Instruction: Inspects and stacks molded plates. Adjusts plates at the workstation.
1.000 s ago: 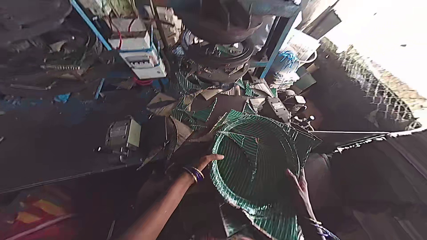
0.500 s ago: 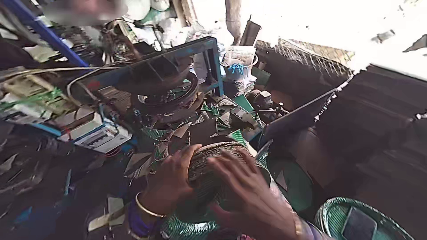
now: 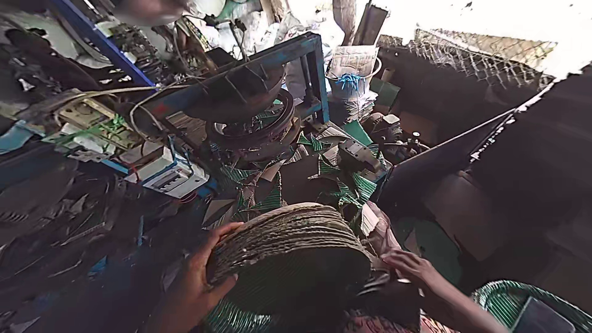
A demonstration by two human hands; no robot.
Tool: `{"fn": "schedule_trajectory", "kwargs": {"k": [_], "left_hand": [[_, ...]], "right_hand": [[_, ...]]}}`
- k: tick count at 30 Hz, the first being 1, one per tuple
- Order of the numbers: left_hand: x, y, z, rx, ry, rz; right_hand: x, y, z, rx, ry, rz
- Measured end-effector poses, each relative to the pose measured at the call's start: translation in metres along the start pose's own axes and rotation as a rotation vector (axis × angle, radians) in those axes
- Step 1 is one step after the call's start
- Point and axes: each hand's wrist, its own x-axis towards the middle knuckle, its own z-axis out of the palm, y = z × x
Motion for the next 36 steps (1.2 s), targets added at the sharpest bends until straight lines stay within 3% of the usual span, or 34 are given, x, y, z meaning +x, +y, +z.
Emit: {"fn": "schedule_trajectory", "kwargs": {"k": [4,6,8,11,14,19,21,24,25,27,29,32,34,36], "left_hand": [[0.032,0.054,0.029,0.123,-0.111,0.116],[0.057,0.089,0.047,0.137,-0.246,0.173],[0.076,0.112,0.056,0.175,-0.366,0.200],[0.084,0.103,0.060,0.154,-0.404,0.172],[0.069,0.081,0.050,0.160,-0.332,0.241],[0.057,0.043,0.054,-0.177,-0.063,0.423],[0.040,0.009,0.044,-0.120,-0.028,0.309],[0.000,-0.048,0.040,0.094,-0.313,-0.078],[-0.005,-0.053,0.042,0.084,-0.284,-0.125],[0.007,-0.028,0.039,-0.040,-0.119,-0.008],[0.034,0.032,0.043,-0.163,-0.080,0.166],[0.068,0.095,0.066,0.016,-0.036,0.314],[0.083,0.095,0.081,0.037,0.002,0.388],[0.095,0.078,0.079,-0.107,-0.019,0.441]], "right_hand": [[0.041,-0.095,-0.071,-0.087,0.204,-0.119],[0.076,-0.152,-0.058,-0.173,0.178,-0.222],[0.106,-0.174,-0.032,-0.320,0.178,-0.232],[0.124,-0.152,-0.034,-0.415,0.160,-0.171],[0.122,-0.102,-0.051,-0.345,0.288,-0.248],[0.105,-0.068,-0.063,-0.196,0.331,-0.262],[0.096,-0.052,-0.073,-0.069,0.346,-0.223],[0.080,-0.026,-0.087,0.103,0.415,-0.179],[0.078,-0.024,-0.088,0.107,0.433,-0.177],[0.079,-0.028,-0.083,0.078,0.439,-0.171],[0.085,-0.038,-0.078,0.026,0.410,-0.166],[0.095,-0.045,-0.075,-0.033,0.389,-0.178],[0.094,-0.042,-0.074,-0.063,0.405,-0.172],[0.092,-0.039,-0.073,-0.059,0.424,-0.177]]}}
